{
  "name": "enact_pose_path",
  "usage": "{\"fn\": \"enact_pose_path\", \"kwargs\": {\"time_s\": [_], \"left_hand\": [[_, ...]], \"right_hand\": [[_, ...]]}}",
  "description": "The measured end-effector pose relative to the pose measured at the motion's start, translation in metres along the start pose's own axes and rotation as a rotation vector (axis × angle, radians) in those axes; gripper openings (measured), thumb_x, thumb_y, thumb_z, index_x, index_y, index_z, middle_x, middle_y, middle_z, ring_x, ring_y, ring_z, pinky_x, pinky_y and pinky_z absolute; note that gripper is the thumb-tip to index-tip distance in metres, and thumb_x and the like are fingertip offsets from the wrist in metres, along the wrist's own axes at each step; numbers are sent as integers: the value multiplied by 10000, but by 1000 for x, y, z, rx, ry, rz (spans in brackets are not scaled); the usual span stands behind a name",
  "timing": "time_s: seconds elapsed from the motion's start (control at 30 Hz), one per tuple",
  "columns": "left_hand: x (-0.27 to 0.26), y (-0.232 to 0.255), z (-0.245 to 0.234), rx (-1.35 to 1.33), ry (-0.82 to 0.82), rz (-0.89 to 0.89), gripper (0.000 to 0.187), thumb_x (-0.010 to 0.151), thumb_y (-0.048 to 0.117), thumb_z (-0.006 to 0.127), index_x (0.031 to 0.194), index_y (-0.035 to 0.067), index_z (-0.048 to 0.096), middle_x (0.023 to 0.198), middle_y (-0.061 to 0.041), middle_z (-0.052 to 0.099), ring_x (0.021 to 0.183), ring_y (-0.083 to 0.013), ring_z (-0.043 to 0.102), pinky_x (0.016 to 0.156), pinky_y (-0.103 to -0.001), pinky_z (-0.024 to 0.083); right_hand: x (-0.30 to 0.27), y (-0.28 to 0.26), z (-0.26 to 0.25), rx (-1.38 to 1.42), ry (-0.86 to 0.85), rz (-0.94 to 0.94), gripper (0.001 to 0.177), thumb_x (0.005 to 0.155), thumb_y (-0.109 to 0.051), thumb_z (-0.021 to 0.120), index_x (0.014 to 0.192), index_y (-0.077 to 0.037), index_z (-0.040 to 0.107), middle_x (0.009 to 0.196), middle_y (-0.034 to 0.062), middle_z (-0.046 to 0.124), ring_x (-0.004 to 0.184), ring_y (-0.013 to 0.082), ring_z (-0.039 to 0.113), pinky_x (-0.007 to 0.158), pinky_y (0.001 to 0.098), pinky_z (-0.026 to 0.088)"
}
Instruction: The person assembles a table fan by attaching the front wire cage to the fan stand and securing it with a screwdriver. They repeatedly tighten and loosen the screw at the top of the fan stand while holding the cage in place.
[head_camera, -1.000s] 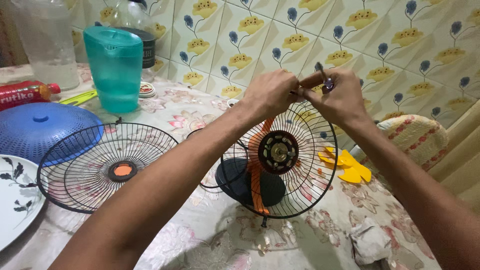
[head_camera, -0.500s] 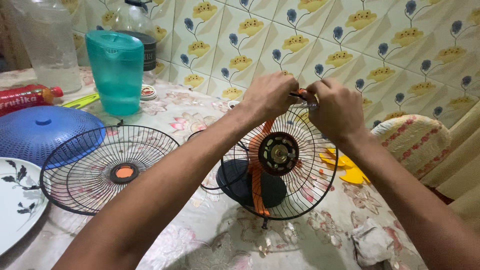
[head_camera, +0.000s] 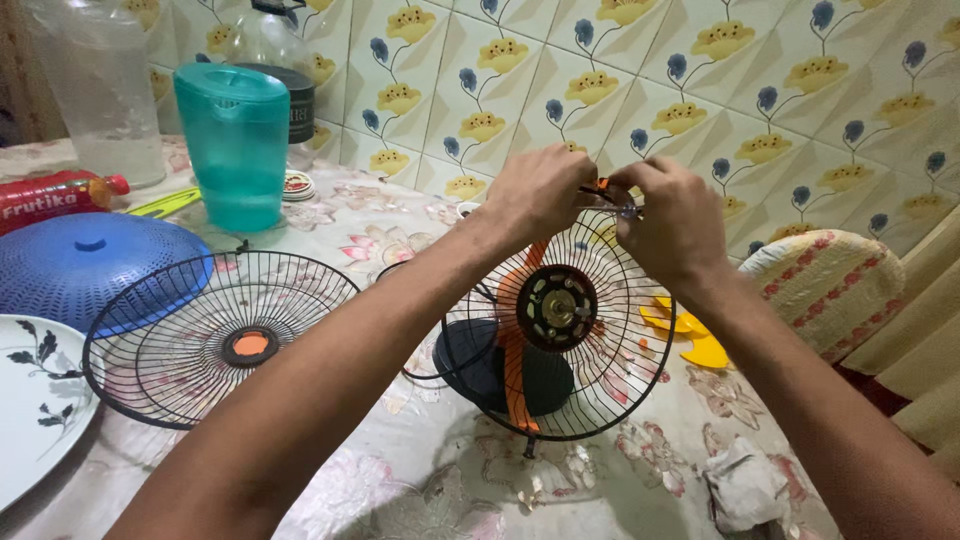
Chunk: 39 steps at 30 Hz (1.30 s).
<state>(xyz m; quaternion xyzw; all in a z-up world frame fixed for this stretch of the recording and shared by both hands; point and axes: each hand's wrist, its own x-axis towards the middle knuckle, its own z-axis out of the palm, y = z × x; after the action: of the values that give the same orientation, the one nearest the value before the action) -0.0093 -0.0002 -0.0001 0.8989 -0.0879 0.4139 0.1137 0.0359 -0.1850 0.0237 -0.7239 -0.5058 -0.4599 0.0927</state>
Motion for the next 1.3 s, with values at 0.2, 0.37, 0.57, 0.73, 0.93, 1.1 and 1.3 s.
{"fn": "enact_pose_path", "kwargs": {"time_s": [0.2, 0.37, 0.57, 0.73, 0.93, 1.1, 1.3], "left_hand": [[-1, 2, 0, -48, 48, 26, 194, 863, 276, 773, 883, 82, 782, 883, -128, 728, 802, -316, 710, 680, -468, 544], [1, 0, 2, -91, -97, -97, 241, 945, 364, 713, 1021, 144, 778, 829, -63, 727, 731, -210, 692, 609, -413, 544], [-5, -12, 1, -107, 20, -26, 579, 913, 347, 780, 1341, 11, 584, 807, -89, 736, 710, -214, 702, 602, -391, 536], [-4, -10, -7, -130, -13, -75, 859, 885, 323, 820, 1513, -25, 348, 847, -140, 711, 716, -264, 719, 536, -402, 544], [-8, -16, -13, -135, 39, -80, 900, 878, 354, 850, 1503, -1, 309, 802, -154, 693, 717, -280, 720, 546, -425, 556], [-18, -21, -23, -221, 20, -157, 858, 889, 333, 831, 1481, 11, 301, 779, -169, 727, 763, -279, 754, 660, -401, 583], [-22, -14, -43, -368, 61, -92, 641, 931, 288, 800, 1369, 24, 414, 1012, -222, 756, 888, -262, 766, 782, -358, 624]], "right_hand": [[-11, 19, 9, 247, 30, 114, 106, 964, -38, 687, 1059, -10, 722, 950, 134, 751, 711, 206, 721, 612, 346, 571], [-50, 59, 15, 425, 111, 387, 85, 1034, -74, 690, 1070, -19, 744, 927, 96, 739, 647, 121, 629, 537, 255, 527], [-184, 104, -2, 657, -419, 1028, 203, 855, -177, 793, 949, -4, 743, 793, 46, 747, 561, 142, 553, 480, 300, 458], [-294, 102, 27, 544, -816, 1138, 206, 729, -171, 819, 879, -40, 869, 778, 87, 835, 612, 143, 686, 547, 317, 537], [-326, 80, 47, 339, -806, 1150, 228, 794, -173, 745, 950, -47, 854, 766, 100, 821, 622, 190, 715, 625, 320, 570], [-313, 39, 18, 487, -400, 1223, 342, 790, -180, 748, 1085, -7, 769, 822, 122, 792, 681, 201, 689, 633, 350, 546], [-285, 6, -5, 603, -158, 1256, 349, 915, -297, 758, 1083, 7, 790, 811, 137, 738, 669, 162, 589, 619, 334, 481]]}}
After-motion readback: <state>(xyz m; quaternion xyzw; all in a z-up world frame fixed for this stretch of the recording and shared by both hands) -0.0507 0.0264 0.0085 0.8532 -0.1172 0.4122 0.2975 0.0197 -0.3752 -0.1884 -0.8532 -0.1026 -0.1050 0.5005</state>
